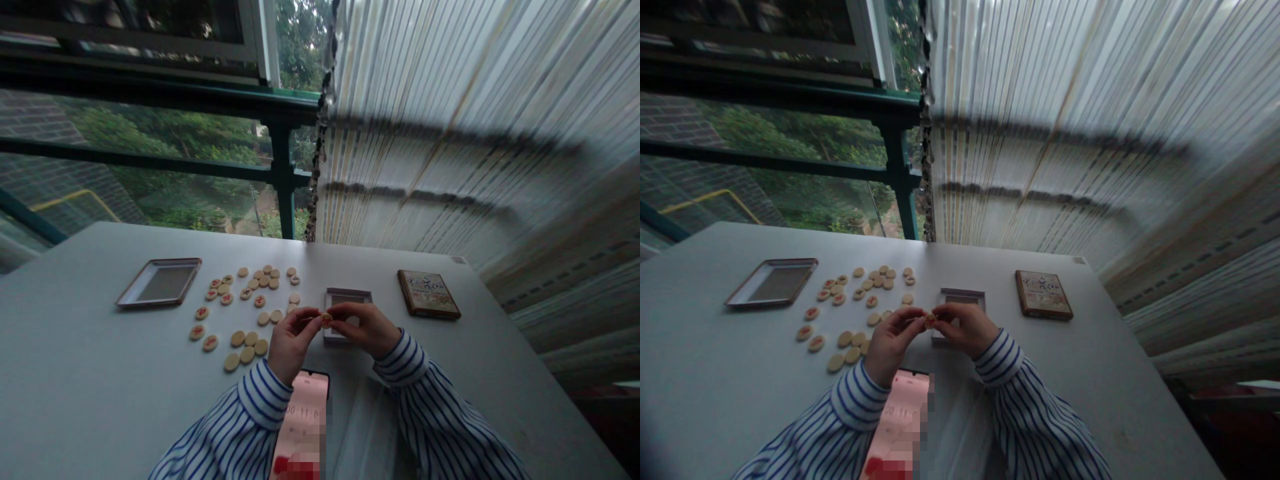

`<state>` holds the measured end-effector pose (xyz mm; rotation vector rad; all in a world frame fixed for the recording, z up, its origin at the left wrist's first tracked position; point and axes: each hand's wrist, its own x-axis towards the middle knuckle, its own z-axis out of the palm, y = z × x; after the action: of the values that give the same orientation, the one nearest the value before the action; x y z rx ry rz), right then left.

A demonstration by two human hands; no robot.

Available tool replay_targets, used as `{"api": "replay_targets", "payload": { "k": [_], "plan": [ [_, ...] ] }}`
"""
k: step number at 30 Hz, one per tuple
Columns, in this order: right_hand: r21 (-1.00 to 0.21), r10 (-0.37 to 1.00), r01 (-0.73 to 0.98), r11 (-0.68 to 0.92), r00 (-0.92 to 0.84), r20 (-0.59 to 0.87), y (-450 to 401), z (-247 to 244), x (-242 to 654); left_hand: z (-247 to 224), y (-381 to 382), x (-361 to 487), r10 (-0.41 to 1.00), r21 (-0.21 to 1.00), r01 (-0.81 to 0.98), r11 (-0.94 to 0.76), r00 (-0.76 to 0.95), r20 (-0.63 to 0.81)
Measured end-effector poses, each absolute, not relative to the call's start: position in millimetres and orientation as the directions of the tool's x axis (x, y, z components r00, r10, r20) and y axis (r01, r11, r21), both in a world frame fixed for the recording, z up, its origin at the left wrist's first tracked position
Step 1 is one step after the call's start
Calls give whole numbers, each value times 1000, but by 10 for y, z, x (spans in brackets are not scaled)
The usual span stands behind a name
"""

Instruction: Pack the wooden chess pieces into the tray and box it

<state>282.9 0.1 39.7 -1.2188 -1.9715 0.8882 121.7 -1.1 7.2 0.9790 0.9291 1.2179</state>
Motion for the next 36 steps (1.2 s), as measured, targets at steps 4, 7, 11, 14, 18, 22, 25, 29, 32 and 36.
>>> {"api": "replay_targets", "payload": {
  "k": [4,7,11,14,18,22,25,29,32,36],
  "plan": [
    [-817,918,470,335,-358,171,-3,394,2818,44,-6,1215,992,952,-294,89,107,-60],
    [-819,917,470,329,-365,160,-6,410,2820,43,-9,1213,992,953,-285,100,106,-73],
    [-812,918,486,323,-370,144,-12,443,2831,62,-18,1212,990,949,-288,126,101,-100],
    [-804,917,496,329,-372,145,-12,442,2842,71,-23,1215,987,942,-304,145,105,-118],
    [-798,916,502,334,-372,149,-3,414,2848,73,-19,1226,987,940,-307,149,110,-121],
    [-803,921,500,324,-362,147,1,401,2850,56,-13,1236,987,933,-330,143,120,-109],
    [-810,924,494,316,-352,146,4,383,2856,28,-15,1235,986,925,-350,148,127,-110],
    [-809,924,495,317,-352,147,12,348,2863,-3,-15,1227,984,915,-368,163,129,-123],
    [-806,928,507,306,-347,134,11,355,2857,-5,-10,1224,983,915,-366,172,128,-133],
    [-817,932,501,286,-345,115,-7,403,2828,14,-13,1230,979,913,-361,193,129,-156]
  ]
}}
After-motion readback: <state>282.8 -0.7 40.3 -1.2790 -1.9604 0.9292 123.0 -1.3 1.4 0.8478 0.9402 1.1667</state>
